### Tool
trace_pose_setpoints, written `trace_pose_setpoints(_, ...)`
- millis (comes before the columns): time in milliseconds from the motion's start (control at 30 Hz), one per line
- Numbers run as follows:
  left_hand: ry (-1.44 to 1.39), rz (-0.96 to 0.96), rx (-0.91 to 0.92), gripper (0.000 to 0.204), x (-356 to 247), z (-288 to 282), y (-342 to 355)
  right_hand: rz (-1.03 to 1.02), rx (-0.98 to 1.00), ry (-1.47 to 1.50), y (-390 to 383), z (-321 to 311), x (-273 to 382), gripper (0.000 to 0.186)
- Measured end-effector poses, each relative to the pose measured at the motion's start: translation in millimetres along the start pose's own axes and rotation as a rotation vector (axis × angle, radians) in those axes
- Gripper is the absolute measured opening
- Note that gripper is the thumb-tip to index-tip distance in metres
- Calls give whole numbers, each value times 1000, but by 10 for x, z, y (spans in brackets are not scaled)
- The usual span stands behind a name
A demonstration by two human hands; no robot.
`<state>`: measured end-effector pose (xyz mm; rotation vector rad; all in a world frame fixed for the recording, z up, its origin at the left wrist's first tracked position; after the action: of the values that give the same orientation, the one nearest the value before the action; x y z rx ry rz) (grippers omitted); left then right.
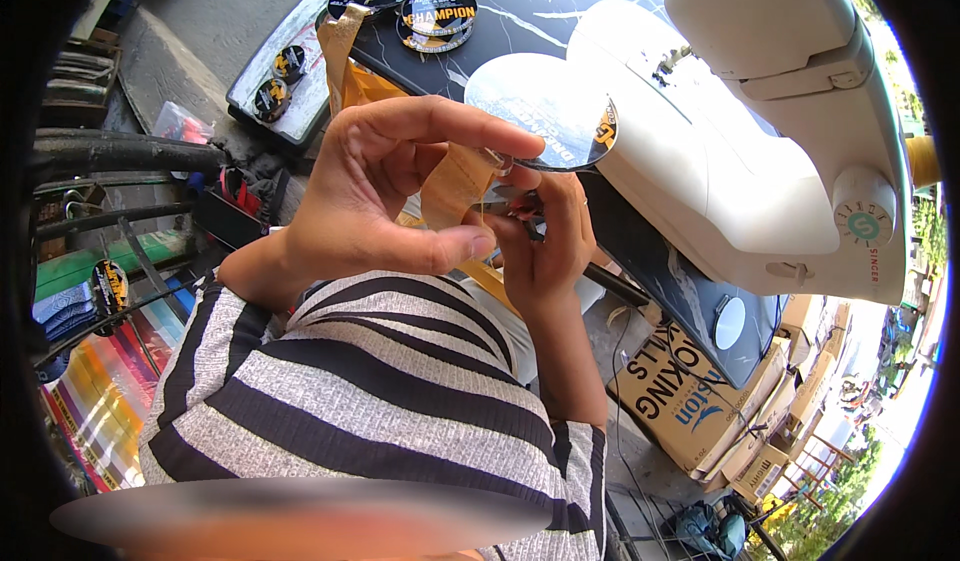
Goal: The person threads a sewing machine, then sews a piece of gold ribbon. They cut the ribbon with scissors and rethread the machine.
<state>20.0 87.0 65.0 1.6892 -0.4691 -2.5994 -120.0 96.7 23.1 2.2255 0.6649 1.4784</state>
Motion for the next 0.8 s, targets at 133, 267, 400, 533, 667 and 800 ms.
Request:
trace_pose_setpoints(133,-36,-62,5,55,30,9,-25,-33,-41,47,25,-13,59,44)
trace_pose_setpoints(267,-9,-15,16,57,-26,4,-19,-80,-84,20,71,-56,142,39)
trace_pose_setpoints(400,-34,-39,21,59,-11,17,-25,-130,-132,-24,92,-96,228,39)
trace_pose_setpoints(533,-44,-70,15,59,7,21,-39,-117,-122,-49,83,-119,229,40)
trace_pose_setpoints(667,-79,-69,24,55,3,41,-50,-73,-120,-36,53,-135,196,40)
trace_pose_setpoints(800,-99,-54,31,49,3,63,-56,-83,-138,-10,43,-145,213,41)
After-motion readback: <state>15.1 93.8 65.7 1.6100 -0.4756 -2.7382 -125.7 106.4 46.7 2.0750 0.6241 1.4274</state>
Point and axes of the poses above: each hand's wrist, its own y-axis towards the middle knuckle, its own z-axis out of the palm, x = y × z, the point moved 9 cm from there along y, towards the middle knuckle, and after that the axes turned 8 degrees about -x, right-handed, at the moved point
